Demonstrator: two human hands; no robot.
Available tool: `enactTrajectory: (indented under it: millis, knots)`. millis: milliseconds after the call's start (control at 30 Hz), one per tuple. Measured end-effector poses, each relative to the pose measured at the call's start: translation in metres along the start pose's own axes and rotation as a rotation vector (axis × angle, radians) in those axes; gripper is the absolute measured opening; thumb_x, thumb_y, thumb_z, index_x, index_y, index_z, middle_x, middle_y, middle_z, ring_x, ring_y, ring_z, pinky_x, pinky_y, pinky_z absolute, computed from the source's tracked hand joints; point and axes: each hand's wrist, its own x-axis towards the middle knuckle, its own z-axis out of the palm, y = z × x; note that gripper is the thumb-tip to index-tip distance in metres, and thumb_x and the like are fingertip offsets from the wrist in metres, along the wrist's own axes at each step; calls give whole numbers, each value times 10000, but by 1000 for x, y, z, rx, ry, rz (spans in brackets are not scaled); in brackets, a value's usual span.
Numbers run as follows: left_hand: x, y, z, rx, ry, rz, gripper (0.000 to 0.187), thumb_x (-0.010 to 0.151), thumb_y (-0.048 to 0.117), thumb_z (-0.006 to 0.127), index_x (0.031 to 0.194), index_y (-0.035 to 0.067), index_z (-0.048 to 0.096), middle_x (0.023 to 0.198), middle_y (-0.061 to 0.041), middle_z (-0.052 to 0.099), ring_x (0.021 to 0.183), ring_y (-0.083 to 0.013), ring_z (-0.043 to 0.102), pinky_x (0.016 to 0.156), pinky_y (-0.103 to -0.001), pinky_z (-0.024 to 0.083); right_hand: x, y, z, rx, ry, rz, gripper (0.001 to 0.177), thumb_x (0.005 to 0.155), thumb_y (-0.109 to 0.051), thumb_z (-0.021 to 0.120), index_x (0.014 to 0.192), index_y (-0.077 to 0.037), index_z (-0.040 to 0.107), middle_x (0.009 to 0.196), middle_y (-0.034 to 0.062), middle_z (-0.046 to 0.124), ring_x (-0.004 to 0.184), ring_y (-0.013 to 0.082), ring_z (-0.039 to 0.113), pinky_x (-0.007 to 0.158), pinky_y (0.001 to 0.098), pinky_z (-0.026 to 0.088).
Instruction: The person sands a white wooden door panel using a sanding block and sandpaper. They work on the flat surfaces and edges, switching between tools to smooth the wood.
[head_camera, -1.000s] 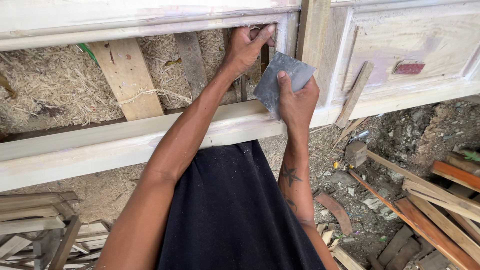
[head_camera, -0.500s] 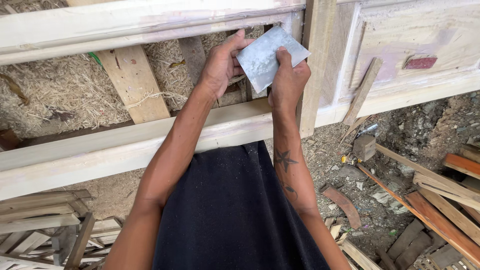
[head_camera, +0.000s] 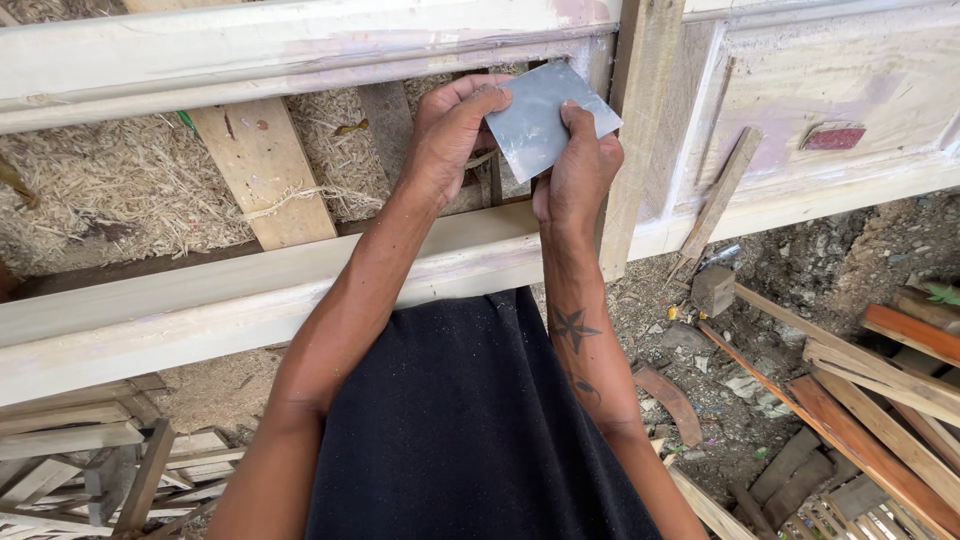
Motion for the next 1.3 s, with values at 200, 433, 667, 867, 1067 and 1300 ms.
enactTrajectory:
  millis: [200, 433, 667, 867, 1067, 1300]
  knots:
    - [4, -3, 5, -99, 43, -2, 357, 900, 173, 730, 1186, -41, 712, 987, -104, 751, 852, -144, 717, 776, -309, 632, 4, -4, 13, -57, 43, -82, 211, 909, -23, 617, 1028, 148, 647, 909, 174, 709, 729, 208, 705, 649, 341, 591]
    - [-3, 4, 15, -45, 160, -89, 373, 866, 204, 728, 1123, -65, 710, 954, -117, 745, 839, -166, 738, 755, -310, 664, 5, -13, 22, -254, 104, -136, 142, 846, -29, 614, 894, 99, 651, 782, 122, 699, 611, 174, 673, 530, 328, 543]
    - [1, 9, 19, -58, 162, -77, 406, 806, 224, 743, 1092, -59, 687, 931, -140, 741, 767, -206, 769, 680, -354, 704, 14, -14, 21, -412, 150, -173, 175, 831, -65, 645, 705, 57, 632, 616, 64, 611, 478, 133, 514, 426, 361, 363]
    - [0, -4, 17, 1, 128, -32, 428, 815, 223, 727, 1110, -81, 665, 953, -163, 760, 800, -231, 784, 694, -371, 712, 28, -12, 6, -343, -12, -207, 168, 804, -64, 634, 755, 95, 657, 645, 87, 649, 518, 151, 592, 440, 355, 465]
    - [-32, -22, 6, 154, 149, -96, 458, 824, 281, 687, 1155, -36, 675, 994, -131, 750, 886, -222, 777, 740, -372, 689, 12, -15, -27, -450, -326, -84, 250, 823, -65, 676, 996, 115, 686, 839, 155, 757, 702, 213, 759, 618, 336, 620]
    - [9, -51, -18, 503, -4, 190, 523, 942, 288, 655, 1383, 16, 582, 1175, -126, 712, 870, -158, 687, 746, -309, 603, -42, 16, -72, -464, -316, -121, 281, 906, -107, 668, 1080, 111, 697, 966, 152, 768, 823, 190, 740, 747, 313, 594]
